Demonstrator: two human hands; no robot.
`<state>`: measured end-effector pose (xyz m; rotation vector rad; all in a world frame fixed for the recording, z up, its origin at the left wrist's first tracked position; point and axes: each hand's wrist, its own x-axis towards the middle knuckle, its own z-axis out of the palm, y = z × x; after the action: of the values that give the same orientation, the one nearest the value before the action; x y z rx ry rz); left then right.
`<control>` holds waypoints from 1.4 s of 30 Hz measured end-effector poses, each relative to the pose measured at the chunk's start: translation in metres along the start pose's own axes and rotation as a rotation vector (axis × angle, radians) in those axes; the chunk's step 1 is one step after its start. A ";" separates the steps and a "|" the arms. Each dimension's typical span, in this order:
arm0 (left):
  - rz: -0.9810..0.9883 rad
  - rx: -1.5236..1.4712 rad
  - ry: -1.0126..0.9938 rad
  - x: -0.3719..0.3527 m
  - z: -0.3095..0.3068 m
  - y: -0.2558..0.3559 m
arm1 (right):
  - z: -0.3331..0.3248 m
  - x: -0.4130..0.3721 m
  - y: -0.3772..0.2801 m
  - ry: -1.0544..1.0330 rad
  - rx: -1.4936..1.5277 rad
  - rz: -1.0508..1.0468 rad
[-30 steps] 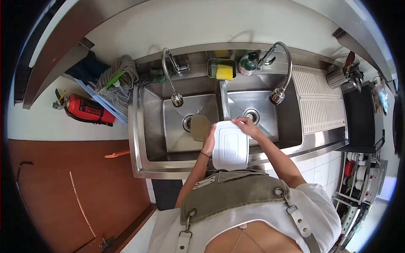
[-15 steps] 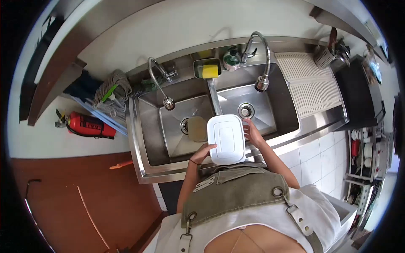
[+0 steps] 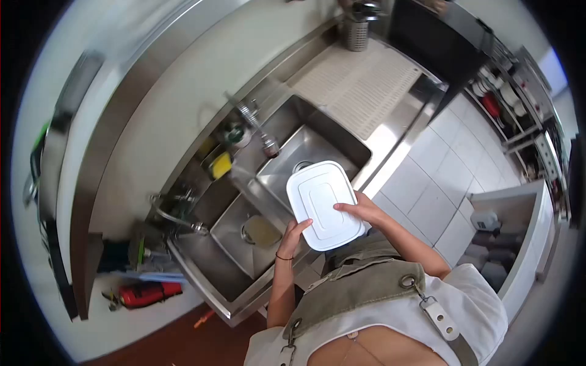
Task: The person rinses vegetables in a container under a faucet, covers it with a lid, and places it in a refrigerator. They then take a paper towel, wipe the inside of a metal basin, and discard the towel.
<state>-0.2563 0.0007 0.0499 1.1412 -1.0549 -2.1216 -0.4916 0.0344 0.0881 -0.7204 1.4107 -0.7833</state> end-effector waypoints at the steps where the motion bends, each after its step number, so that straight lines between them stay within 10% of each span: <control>1: -0.010 0.019 -0.035 0.010 0.022 0.001 | -0.020 -0.010 -0.006 0.035 0.022 -0.039; 20: -0.187 -0.186 -0.339 0.201 0.473 -0.011 | -0.508 -0.159 -0.036 0.826 0.067 -0.291; 34: -0.066 -0.189 -0.109 0.346 0.532 -0.010 | -0.710 -0.006 -0.198 0.720 -0.654 -0.445; 42: 0.094 -0.329 0.016 0.417 0.587 0.019 | -0.735 0.025 -0.186 0.700 -0.814 -0.544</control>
<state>-0.9711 -0.0795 0.0773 0.9296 -0.7027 -2.1098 -1.2342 -0.0748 0.1974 -1.6083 2.2557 -0.9171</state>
